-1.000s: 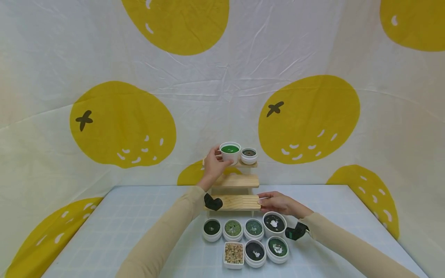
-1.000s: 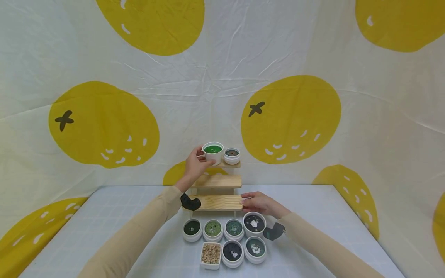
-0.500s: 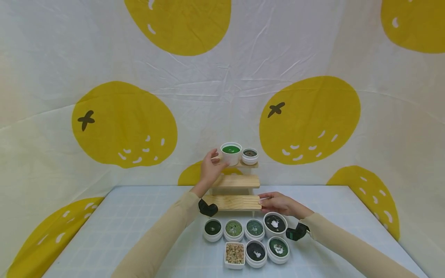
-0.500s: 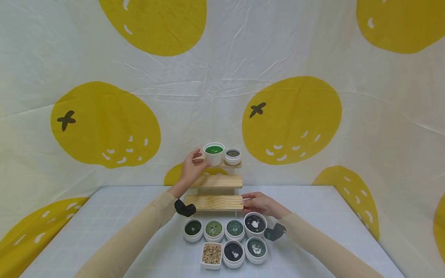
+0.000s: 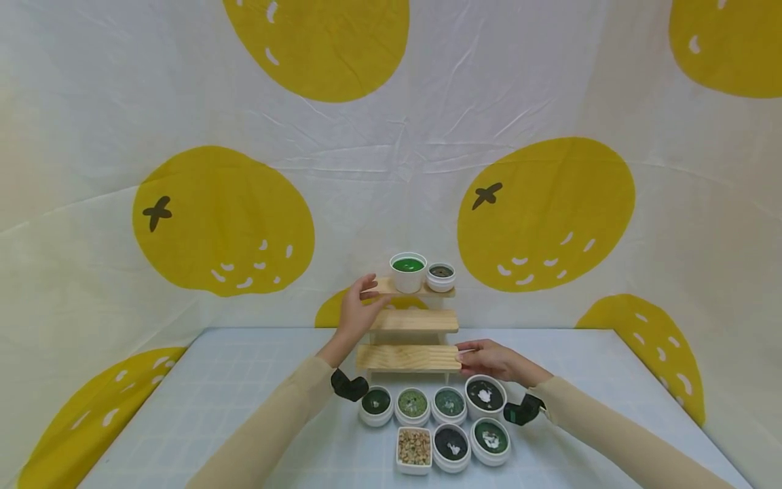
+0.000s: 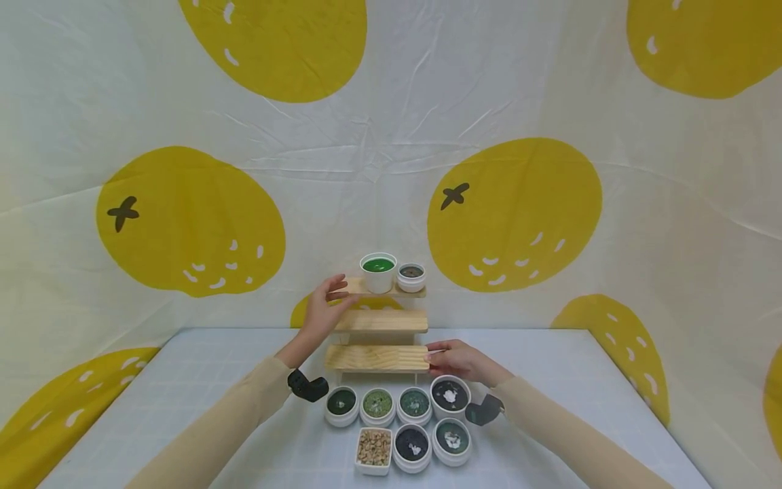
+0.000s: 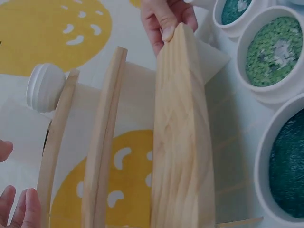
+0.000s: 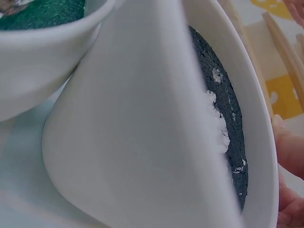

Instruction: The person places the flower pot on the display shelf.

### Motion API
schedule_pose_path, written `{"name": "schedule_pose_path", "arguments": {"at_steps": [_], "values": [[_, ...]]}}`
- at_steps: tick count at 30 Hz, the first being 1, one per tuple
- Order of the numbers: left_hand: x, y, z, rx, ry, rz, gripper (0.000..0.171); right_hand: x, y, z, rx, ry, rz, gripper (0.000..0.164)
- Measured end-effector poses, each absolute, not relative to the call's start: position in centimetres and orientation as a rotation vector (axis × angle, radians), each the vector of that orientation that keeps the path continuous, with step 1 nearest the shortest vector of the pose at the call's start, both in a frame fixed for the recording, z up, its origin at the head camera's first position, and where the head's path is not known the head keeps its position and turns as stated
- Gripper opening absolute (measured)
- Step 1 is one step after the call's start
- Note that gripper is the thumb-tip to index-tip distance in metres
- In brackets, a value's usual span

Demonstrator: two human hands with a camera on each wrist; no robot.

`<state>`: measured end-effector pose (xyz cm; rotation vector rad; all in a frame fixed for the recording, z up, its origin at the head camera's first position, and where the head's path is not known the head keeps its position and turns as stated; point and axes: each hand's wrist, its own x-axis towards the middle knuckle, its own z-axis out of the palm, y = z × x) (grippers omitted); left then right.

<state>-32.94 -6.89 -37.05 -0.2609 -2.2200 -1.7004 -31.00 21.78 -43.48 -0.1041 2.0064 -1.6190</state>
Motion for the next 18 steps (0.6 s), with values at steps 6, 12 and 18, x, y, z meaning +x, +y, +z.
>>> {"name": "schedule_pose_path", "arguments": {"at_steps": [6, 12, 18], "values": [[-31.9, -7.4, -37.7, -0.298, -2.219, -1.759, 0.059, -31.0, 21.8, -43.6, -0.103, 2.020, -1.611, 0.055], [-30.7, -7.8, -38.2, -0.275, -2.216, -1.800, 0.057, -31.0, 21.8, -43.8, -0.106, 2.018, -1.603, 0.057], [-29.7, -8.2, -38.8, -0.273, -2.204, -1.791, 0.054, -31.1, 21.7, -43.8, -0.068, 2.021, -1.625, 0.056]]}}
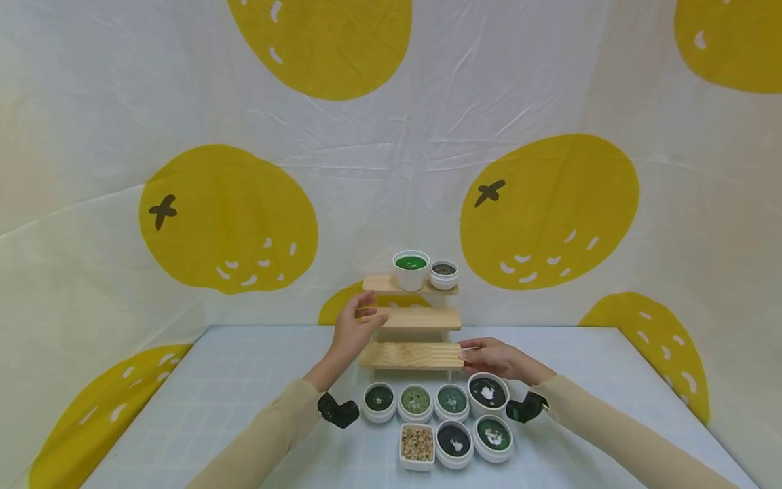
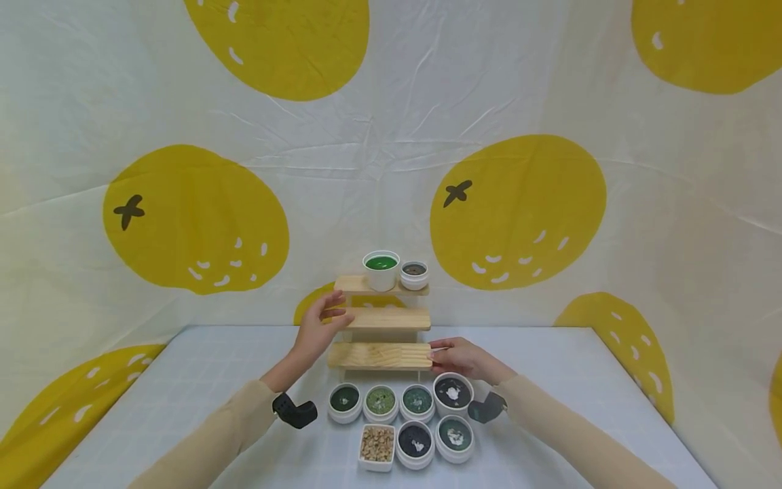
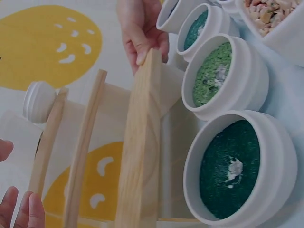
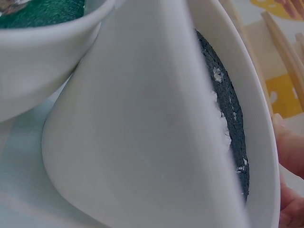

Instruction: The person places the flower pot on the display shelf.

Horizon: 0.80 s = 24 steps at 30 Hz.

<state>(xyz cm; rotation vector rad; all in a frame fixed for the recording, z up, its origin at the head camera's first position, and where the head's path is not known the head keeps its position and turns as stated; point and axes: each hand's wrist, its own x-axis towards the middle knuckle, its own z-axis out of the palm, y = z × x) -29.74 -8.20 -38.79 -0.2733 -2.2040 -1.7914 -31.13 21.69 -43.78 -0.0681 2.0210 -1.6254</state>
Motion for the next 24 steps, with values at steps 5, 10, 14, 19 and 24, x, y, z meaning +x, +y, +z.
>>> {"name": "schedule_pose_path", "arguments": {"at_steps": [5, 10, 14, 19, 24], "values": [[-29.0, -8.6, -39.4, -0.282, -2.197, -1.797, 0.052, -31.2, 21.7, -43.7, -0.077, 2.031, -1.620, 0.056], [-27.9, -9.2, -40.0, -0.286, -2.224, -1.827, 0.052, -31.1, 21.7, -43.7, -0.091, 2.047, -1.604, 0.057], [-27.3, -9.8, -40.6, -0.318, -2.235, -1.825, 0.052, -31.0, 21.8, -43.7, -0.120, 2.029, -1.604, 0.057], [-26.8, -10.4, -41.5, -0.343, -2.254, -1.811, 0.052, -31.1, 21.8, -43.8, -0.094, 2.028, -1.620, 0.057], [-26.2, -10.6, -42.1, -0.328, -2.294, -1.814, 0.050, -31.1, 21.7, -43.8, -0.060, 2.042, -1.620, 0.056]]}}
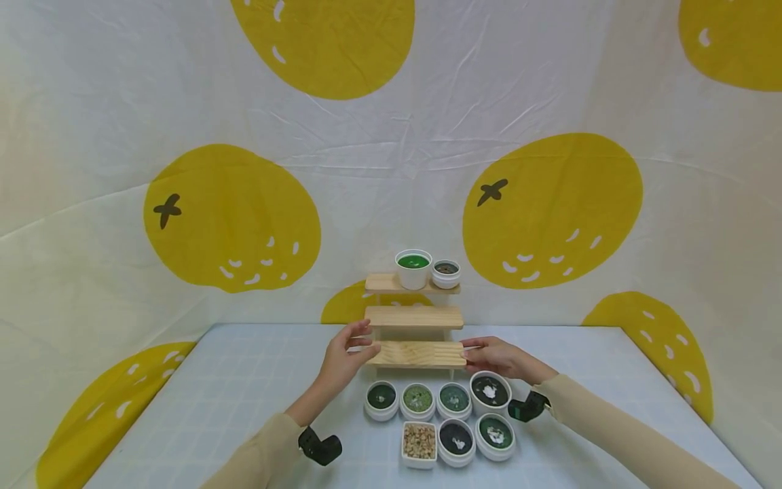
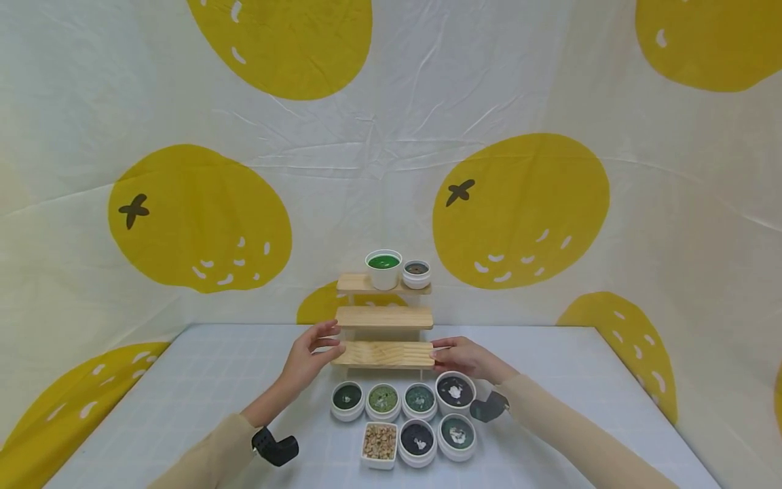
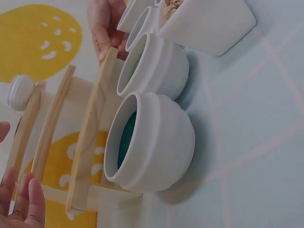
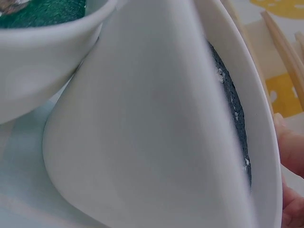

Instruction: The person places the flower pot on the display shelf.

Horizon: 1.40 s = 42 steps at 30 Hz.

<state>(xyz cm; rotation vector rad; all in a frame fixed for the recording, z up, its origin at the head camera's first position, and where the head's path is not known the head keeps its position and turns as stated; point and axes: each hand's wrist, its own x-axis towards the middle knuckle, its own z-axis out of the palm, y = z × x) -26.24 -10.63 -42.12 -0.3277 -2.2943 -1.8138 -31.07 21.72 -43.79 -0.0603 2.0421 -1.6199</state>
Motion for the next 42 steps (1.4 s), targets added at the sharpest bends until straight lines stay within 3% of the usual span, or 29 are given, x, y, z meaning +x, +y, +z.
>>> {"name": "schedule_pose_path", "arguments": {"at_steps": [23, 42], "values": [[-24.2, -12.3, -45.3, -0.336, -2.466, -1.856, 0.049, -31.1, 21.7, -43.9, -0.071, 2.035, -1.624, 0.055], [-22.7, -12.9, -47.3, -0.551, -2.572, -1.918, 0.072, -30.7, 22.1, -43.5, -0.173, 2.008, -1.607, 0.057]]}}
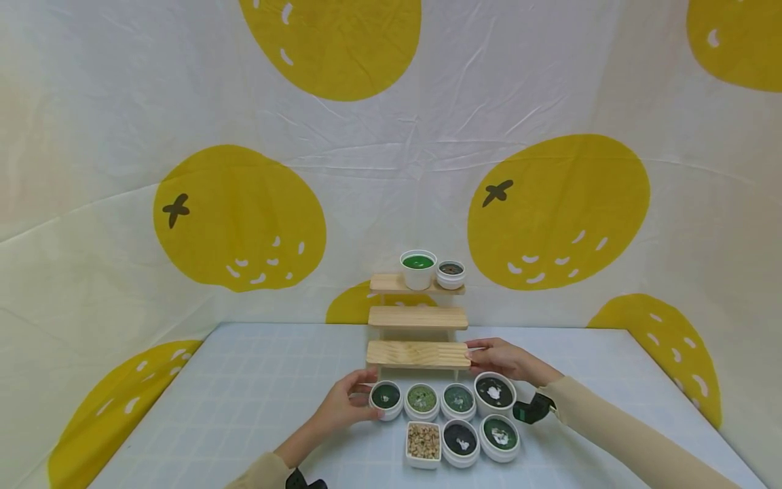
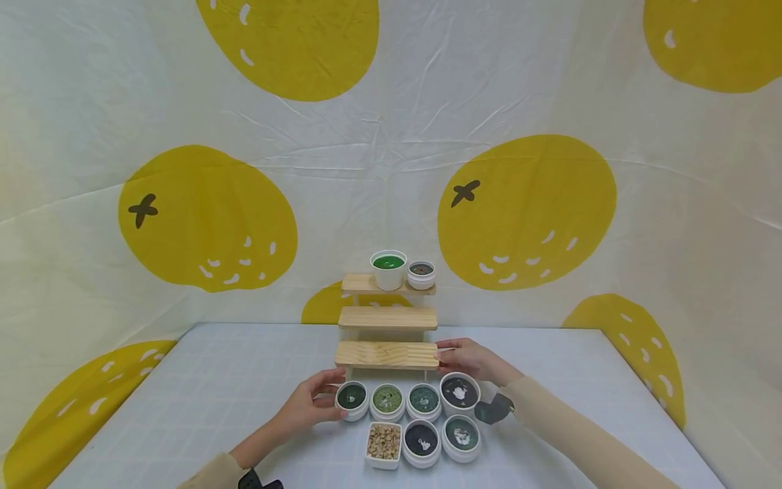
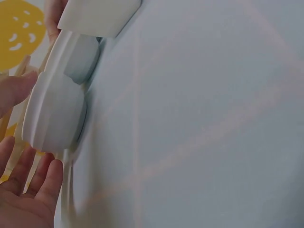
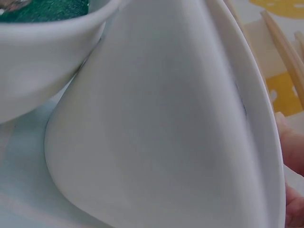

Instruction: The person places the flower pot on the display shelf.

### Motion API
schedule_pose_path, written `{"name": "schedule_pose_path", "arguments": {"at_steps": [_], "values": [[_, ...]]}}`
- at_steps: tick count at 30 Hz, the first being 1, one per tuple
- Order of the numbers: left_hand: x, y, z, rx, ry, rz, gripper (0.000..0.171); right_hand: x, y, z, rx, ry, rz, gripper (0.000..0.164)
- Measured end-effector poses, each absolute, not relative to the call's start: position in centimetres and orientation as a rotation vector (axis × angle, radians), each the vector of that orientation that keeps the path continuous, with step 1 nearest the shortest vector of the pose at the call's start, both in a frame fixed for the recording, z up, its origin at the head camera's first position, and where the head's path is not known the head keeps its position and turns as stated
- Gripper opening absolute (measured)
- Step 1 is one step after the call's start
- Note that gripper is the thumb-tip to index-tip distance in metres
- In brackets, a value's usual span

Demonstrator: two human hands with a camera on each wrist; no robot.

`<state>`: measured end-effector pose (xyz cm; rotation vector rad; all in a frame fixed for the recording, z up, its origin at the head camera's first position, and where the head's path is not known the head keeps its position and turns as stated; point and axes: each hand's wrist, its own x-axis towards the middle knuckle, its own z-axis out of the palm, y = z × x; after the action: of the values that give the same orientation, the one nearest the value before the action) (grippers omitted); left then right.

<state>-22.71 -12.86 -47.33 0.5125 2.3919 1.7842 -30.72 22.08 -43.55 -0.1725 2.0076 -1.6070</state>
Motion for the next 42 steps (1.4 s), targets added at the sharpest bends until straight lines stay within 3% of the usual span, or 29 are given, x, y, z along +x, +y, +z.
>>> {"name": "schedule_pose_path", "arguments": {"at_steps": [42], "values": [[-23.03, -12.17, -48.20, 0.581, 2.422, 1.685, 0.075, -30.99, 22.58, -44.27, -0.190, 1.947, -1.674, 0.058]]}}
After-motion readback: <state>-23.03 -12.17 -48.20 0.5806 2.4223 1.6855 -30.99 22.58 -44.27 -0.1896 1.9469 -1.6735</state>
